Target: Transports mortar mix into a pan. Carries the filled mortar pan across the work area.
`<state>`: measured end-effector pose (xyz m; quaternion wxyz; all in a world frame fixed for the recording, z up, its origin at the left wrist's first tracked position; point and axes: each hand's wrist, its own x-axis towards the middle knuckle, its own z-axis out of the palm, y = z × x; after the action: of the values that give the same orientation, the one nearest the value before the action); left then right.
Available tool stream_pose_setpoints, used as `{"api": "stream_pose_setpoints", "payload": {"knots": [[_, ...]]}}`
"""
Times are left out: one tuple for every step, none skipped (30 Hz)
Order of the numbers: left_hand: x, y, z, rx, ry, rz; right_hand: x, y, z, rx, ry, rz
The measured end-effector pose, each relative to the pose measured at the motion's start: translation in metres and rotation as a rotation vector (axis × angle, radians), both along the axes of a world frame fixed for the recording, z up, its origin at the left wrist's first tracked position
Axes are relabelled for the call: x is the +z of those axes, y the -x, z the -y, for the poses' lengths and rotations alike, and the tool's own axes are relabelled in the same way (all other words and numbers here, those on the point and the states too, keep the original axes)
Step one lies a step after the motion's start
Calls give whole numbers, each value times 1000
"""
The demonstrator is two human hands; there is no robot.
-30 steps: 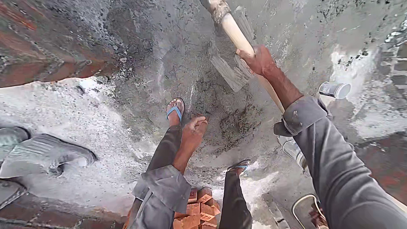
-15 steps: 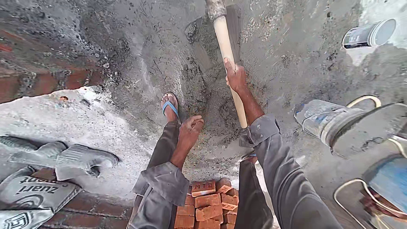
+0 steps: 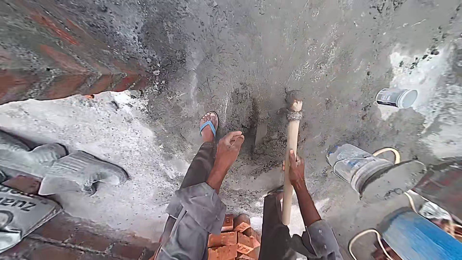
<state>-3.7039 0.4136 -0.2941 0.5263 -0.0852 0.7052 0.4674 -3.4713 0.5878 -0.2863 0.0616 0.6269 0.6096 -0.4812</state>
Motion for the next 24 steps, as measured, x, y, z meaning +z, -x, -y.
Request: {"api": "stream_pose_setpoints", "payload": {"knots": [[3,4,2,15,1,20,7,16,1,77,-4,14],[3,11,2,36,-1,20,5,42,-1,165,-32,-17],[2,18,1,59,-1,14,0,74,-4,252,-65,-70],[1,21,2,76,4,11,-4,107,-4,326,-92,-115],[2,19,6,83,13,15,-9,140,-2,391,-101,-145],[2,16,8,86,18,12,-18,176,1,449,-109,-159],[1,14,8,76,16,9,-32,214,1,496,-139,-175],[0,12,5,60,7,1,-50,253,-2,522,-173,-187],[-1,8,3,43,0,-8,-68,293,-5,539,-206,-184],[-3,4,2,26,-3,-34,-84,327,-5,555,-220,-182],[-5,1,4,13,0,-75,-94,352,-1,572,-220,-193],[-6,-3,7,8,3,-122,-98,362,9,588,-209,-204],[-7,-8,10,7,4,-158,-96,359,21,602,-198,-219],[-8,-15,12,2,7,-182,-96,351,29,605,-187,-215],[-8,-22,12,-7,14,-184,-100,342,34,610,-175,-194],[-9,-29,10,-14,29,-189,-103,333,34,625,-148,-151],[-10,-36,9,-24,48,-194,-104,319,32,649,-106,-84],[-12,-42,7,-31,64,-194,-103,300,29,683,-45,5],[-14,-46,5,-36,78,-192,-100,274,26,709,15,79],[-17,-50,3,-34,89,-198,-99,244,26,731,62,128],[-19,-52,3,-27,102,-210,-100,212,29,745,95,149],[-21,-53,0,-12,106,-223,-101,182,29,761,110,161],[-24,-55,-4,3,103,-229,-100,152,28,766,121,178],[-24,-57,-3,13,112,-233,-94,121,30,765,152,206]]}}
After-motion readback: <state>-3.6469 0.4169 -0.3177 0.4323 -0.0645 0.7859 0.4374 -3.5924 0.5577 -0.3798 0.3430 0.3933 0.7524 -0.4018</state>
